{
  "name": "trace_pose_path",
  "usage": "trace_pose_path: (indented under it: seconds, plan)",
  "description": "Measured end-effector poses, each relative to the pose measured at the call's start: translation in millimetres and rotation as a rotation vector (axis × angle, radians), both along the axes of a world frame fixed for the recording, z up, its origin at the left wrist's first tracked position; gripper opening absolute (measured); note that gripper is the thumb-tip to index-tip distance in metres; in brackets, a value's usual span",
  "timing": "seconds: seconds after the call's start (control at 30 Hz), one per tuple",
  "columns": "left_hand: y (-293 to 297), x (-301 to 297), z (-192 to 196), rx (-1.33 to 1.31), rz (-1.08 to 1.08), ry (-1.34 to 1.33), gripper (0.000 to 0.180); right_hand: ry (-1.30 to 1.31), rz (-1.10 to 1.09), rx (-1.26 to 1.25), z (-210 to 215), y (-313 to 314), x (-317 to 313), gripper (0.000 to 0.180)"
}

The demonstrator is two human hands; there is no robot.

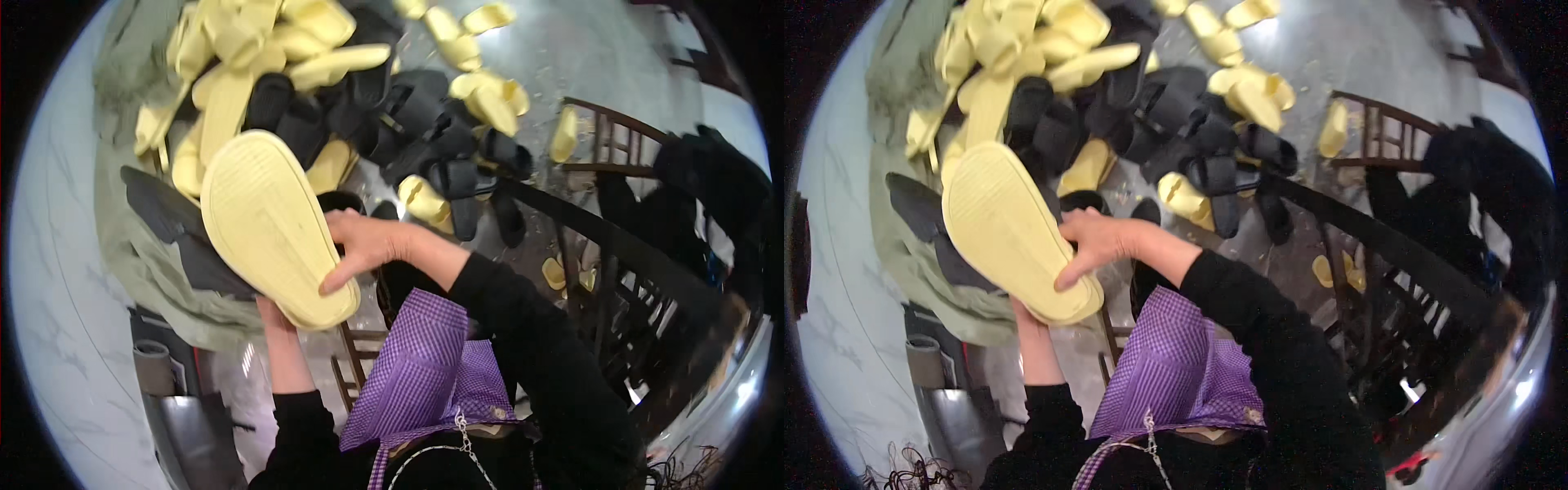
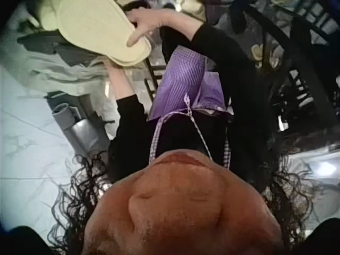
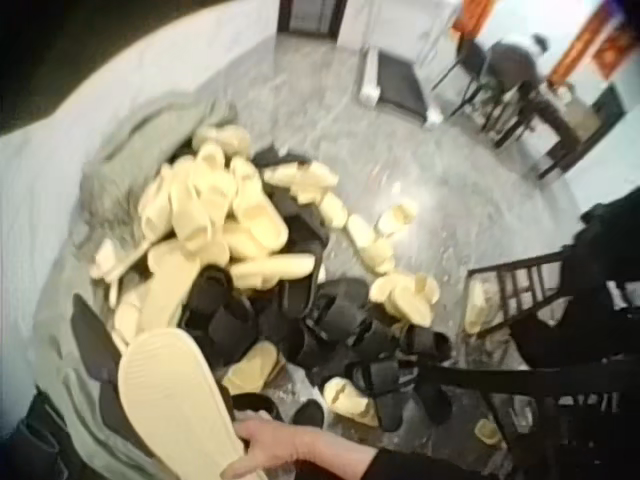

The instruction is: The person gathers slippers from the floor and table, pairs them up, and fastens each pair together using plastic ties by hand.

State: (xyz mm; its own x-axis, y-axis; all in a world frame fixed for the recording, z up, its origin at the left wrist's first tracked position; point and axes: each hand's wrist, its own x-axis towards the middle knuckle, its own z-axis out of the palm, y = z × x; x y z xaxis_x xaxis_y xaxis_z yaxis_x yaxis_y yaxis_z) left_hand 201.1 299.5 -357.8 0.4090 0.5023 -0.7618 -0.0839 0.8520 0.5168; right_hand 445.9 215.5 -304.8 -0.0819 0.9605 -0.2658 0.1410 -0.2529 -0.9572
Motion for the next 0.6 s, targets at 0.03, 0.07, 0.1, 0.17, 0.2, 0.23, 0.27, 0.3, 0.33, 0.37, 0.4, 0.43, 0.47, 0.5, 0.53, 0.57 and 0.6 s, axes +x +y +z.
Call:
trace_pose_path:
  seconds: [0.03, 0.07, 0.1, 0.17, 0.2, 0.23, 0.27, 0.3, 0.33, 0.37, 0.4, 0.43, 0.47, 0.5, 0.53, 0.57, 0.6]
  plan:
    - [-1, 2, 27, 0.06, -0.063, 0.035, 0.06, -0.026, 0.007, -0.02, 45, -10, 4, 0.068]
    - [-6, -7, 49, 0.147, -0.201, 0.109, 0.059, -0.055, -0.001, -0.045, 85, -23, 2, 0.068]
    - [-9, -13, 66, 0.246, -0.34, 0.177, 0.058, -0.128, -0.063, -0.044, 116, -38, -6, 0.068]
    - [-37, 27, 172, 0.267, -0.213, -0.087, 0.052, -0.127, -0.162, 0.098, 166, -76, -28, 0.069]
    - [-46, 32, 191, 0.269, -0.284, -0.162, 0.052, -0.196, -0.239, 0.096, 190, -91, -37, 0.069]
    - [-58, 38, 210, 0.305, -0.437, -0.226, 0.056, -0.248, -0.267, 0.137, 216, -108, -46, 0.069]
    - [-71, 44, 227, 0.346, -0.591, -0.289, 0.062, -0.3, -0.295, 0.176, 241, -126, -52, 0.069]
    - [-86, 56, 242, 0.391, -0.752, -0.363, 0.068, -0.376, -0.389, 0.163, 267, -148, -55, 0.069]
    - [-98, 62, 258, 0.405, -0.833, -0.426, 0.068, -0.438, -0.409, 0.181, 292, -165, -64, 0.068]
    - [-110, 68, 274, 0.433, -0.919, -0.507, 0.066, -0.502, -0.434, 0.191, 316, -182, -75, 0.067]
    - [-136, 82, 285, 0.433, -1.029, -0.617, 0.065, -0.582, -0.487, 0.164, 341, -213, -85, 0.066]
    - [-149, 66, 304, 0.47, -1.1, -0.679, 0.063, -0.623, -0.565, 0.173, 365, -226, -97, 0.066]
    - [-170, 49, 313, 0.481, -1.188, -0.766, 0.061, -0.676, -0.62, 0.171, 386, -251, -107, 0.064]
    - [-176, 45, 327, 0.507, -1.257, -0.843, 0.06, -0.725, -0.655, 0.183, 412, -267, -115, 0.063]
    - [-186, 27, 338, 0.527, -1.318, -0.914, 0.058, -0.768, -0.682, 0.191, 436, -285, -128, 0.062]
    - [-189, 19, 348, 0.538, -1.368, -0.983, 0.056, -0.805, -0.744, 0.179, 460, -306, -145, 0.062]
    - [-203, 11, 355, 0.548, -1.415, -1.051, 0.055, -0.877, -0.802, 0.137, 486, -329, -163, 0.062]
